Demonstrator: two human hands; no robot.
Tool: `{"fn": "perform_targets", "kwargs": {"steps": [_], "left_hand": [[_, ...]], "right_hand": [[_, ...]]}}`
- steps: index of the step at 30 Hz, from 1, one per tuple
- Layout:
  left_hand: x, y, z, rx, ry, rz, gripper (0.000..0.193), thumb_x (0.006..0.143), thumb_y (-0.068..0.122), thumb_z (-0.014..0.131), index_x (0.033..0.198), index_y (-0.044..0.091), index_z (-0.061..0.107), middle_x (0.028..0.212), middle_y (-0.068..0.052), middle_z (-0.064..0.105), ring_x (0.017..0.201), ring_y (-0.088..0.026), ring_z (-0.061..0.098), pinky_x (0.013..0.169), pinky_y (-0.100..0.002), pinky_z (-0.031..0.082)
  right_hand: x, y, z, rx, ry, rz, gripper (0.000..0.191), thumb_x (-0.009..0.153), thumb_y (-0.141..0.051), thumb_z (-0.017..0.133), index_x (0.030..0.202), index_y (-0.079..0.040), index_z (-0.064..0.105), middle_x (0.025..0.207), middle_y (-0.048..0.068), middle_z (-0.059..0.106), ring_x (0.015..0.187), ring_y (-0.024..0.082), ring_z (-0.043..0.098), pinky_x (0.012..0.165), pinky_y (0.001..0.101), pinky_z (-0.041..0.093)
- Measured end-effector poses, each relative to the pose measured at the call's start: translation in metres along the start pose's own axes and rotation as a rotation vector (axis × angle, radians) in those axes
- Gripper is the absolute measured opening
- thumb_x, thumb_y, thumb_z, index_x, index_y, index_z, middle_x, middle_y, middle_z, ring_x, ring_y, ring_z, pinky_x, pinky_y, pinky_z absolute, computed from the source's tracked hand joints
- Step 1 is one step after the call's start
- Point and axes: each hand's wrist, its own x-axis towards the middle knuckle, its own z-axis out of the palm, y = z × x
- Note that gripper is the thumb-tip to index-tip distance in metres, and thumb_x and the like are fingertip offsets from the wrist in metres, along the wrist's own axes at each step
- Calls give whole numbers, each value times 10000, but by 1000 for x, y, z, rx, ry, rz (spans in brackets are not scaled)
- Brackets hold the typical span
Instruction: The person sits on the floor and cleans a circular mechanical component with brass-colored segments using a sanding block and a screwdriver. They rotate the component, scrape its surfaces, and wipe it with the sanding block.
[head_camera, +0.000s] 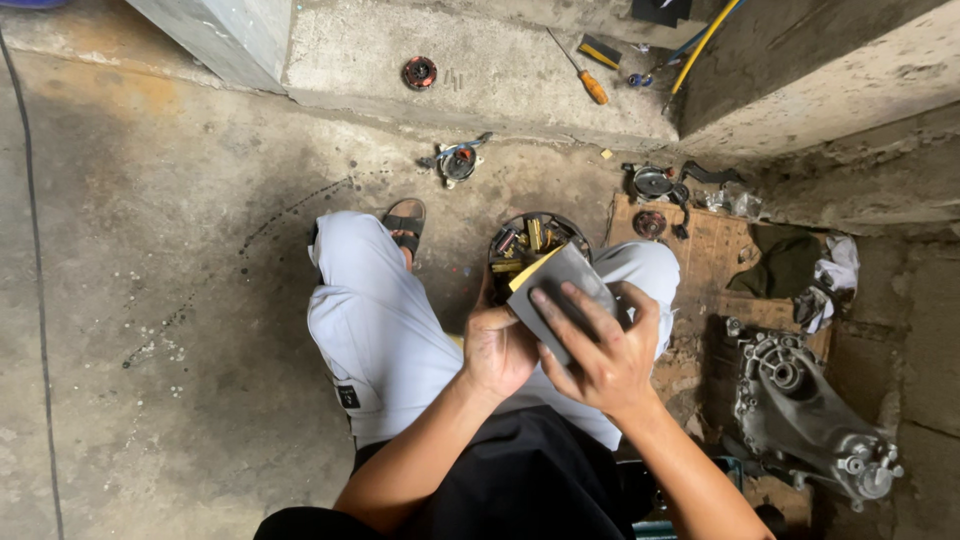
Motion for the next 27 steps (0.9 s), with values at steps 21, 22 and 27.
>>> {"fn": "perform_targets", "kwargs": {"steps": [21,22,27], "left_hand": [[9,15,-6,-149,-167,-154,582,948,-119,620,1488,58,492,1344,-138,661,1274,-223,645,1180,-459,459],[9,15,-6,-129,-146,-150,606,946,-127,615,1505,62,479,1365,-140,652,1275,-217,639,1181,-451,456],[7,19,-5,-50,-156,-156,650,962,-153,595,1549,70,430,1416,-126,614,1306,-232,626,1186,-423,453]], "right_hand": [[-29,64,18,1789,424,1057,1139,603,15,477,1672,-216,160,1539,173,355,1183,320,577,980,461,577],[-33,64,24,1862,430,1055,1139,607,12,471,1685,-201,168,1523,195,387,1156,317,594,961,419,571],[-60,65,44,2231,472,861,1018,757,144,461,1723,-114,273,1432,245,542,919,228,627,863,285,525]]}}
